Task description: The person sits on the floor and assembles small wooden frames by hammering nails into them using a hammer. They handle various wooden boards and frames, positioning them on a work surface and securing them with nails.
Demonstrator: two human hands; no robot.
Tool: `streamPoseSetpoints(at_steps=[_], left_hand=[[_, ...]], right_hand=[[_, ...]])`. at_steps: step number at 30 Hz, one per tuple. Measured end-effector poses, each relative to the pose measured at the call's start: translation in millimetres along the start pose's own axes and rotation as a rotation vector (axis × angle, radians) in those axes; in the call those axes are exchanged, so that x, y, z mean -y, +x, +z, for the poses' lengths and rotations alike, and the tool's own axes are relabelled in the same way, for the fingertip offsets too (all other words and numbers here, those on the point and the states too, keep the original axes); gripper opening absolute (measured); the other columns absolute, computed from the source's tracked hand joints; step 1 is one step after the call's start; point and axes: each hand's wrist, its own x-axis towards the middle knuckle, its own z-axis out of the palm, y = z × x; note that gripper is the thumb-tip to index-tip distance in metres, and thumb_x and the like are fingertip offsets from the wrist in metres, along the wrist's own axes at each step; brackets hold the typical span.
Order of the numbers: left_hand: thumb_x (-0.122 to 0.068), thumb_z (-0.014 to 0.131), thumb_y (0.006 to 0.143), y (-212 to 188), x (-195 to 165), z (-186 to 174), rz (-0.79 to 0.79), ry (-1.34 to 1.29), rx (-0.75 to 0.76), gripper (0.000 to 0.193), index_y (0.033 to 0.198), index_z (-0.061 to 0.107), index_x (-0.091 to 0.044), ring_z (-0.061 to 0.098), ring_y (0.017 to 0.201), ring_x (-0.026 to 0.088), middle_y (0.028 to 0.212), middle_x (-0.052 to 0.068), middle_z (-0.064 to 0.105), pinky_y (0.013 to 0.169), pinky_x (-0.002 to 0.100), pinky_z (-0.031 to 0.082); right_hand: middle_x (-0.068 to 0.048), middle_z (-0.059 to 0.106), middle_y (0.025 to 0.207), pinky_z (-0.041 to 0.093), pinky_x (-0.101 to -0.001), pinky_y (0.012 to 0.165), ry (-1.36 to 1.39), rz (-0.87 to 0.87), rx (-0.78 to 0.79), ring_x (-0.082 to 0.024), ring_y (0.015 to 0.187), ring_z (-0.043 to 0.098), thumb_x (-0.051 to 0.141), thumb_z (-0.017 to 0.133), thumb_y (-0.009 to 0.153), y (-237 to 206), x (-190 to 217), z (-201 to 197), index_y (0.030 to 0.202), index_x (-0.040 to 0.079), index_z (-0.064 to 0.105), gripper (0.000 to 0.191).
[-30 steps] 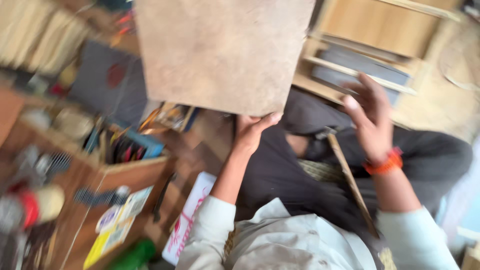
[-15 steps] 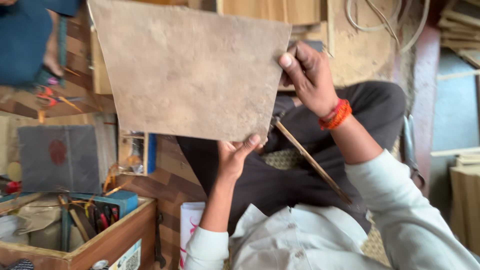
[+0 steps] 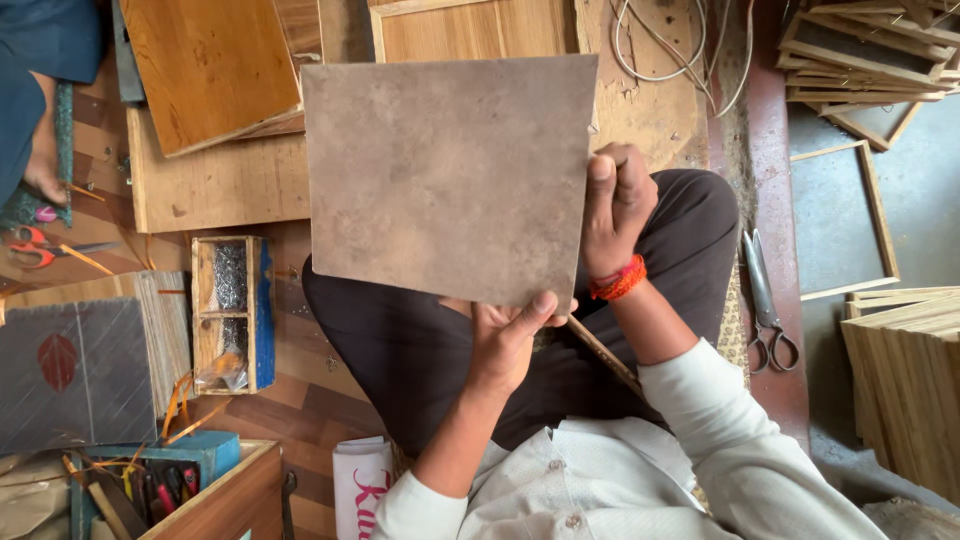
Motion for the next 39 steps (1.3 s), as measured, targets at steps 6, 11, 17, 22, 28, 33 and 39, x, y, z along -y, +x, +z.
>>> streamPoseSetpoints(at_steps=[6,11,17,22,28,33,39], left_hand=[[-0.013,0.079,0.094,8,2,4,0.06,-0.002,0.002,0.047,0.129,0.05,0.0,0.072,0.086,0.021,0.1,0.014,0.071,0.07,0.03,0.058],[-0.007,0.078,0.095,12,9,-7,0.032,0.034,-0.047,0.048,0.13,0.051,0.011,0.074,0.094,0.026,0.11,0.017,0.071,0.078,0.034,0.063],[-0.014,0.082,0.091,21,25,-21,0.171,0.055,-0.035,0.059,0.131,0.047,0.011,0.074,0.095,0.024,0.112,0.018,0.069,0.078,0.036,0.066],[-0.023,0.085,0.09,30,45,-29,0.228,0.18,-0.066,0.05,0.116,0.059,0.01,0.072,0.083,0.018,0.099,0.015,0.072,0.072,0.031,0.062],[-0.025,0.078,0.1,46,49,-59,-0.061,0.635,-0.163,0.048,0.089,0.066,0.02,0.056,0.066,0.033,0.079,0.028,0.062,0.065,0.038,0.049],[-0.011,0.068,0.101,68,-20,-123,0.36,-0.04,-0.415,0.035,0.128,0.053,0.003,0.067,0.077,0.016,0.1,0.009,0.067,0.071,0.032,0.059],[-0.001,0.068,0.098,117,-88,-186,0.371,0.374,-0.357,0.039,0.136,0.061,0.002,0.068,0.084,0.015,0.105,0.007,0.069,0.074,0.028,0.058]], right_hand=[[-0.001,0.06,0.079,0.042,-0.0222,0.055,0.05,0.045,-0.011,-0.007,0.061,0.055,0.024,0.052,0.12,-5,-32,-48,0.098,0.006,0.058,0.029],[0.0,0.056,0.072,0.039,-0.0209,0.048,0.17,0.216,-0.255,-0.006,0.051,0.05,0.023,0.055,0.12,17,-72,-120,0.103,0.008,0.065,0.024],[-0.006,0.07,0.114,0.054,-0.0281,0.086,0.142,0.366,-0.164,-0.014,0.101,0.067,0.019,0.065,0.116,13,-62,-128,0.13,0.0,0.068,0.024],[0.001,0.066,0.108,0.052,-0.0238,0.084,0.333,0.475,0.339,-0.01,0.101,0.065,0.018,0.059,0.102,-39,12,-70,0.134,0.003,0.057,0.035],[-0.002,0.064,0.103,0.05,-0.0208,0.081,0.626,0.587,0.276,-0.007,0.09,0.06,-0.009,0.067,0.109,-59,8,-34,0.132,-0.006,0.058,0.024],[-0.001,0.064,0.104,0.049,-0.0204,0.079,0.449,0.548,0.23,-0.007,0.09,0.059,-0.008,0.071,0.103,-32,-36,-57,0.145,-0.007,0.058,0.044],[-0.008,0.065,0.117,0.054,-0.0243,0.074,0.197,0.415,0.315,-0.01,0.089,0.064,-0.001,0.072,0.103,28,-73,-29,0.148,-0.009,0.054,0.05]])
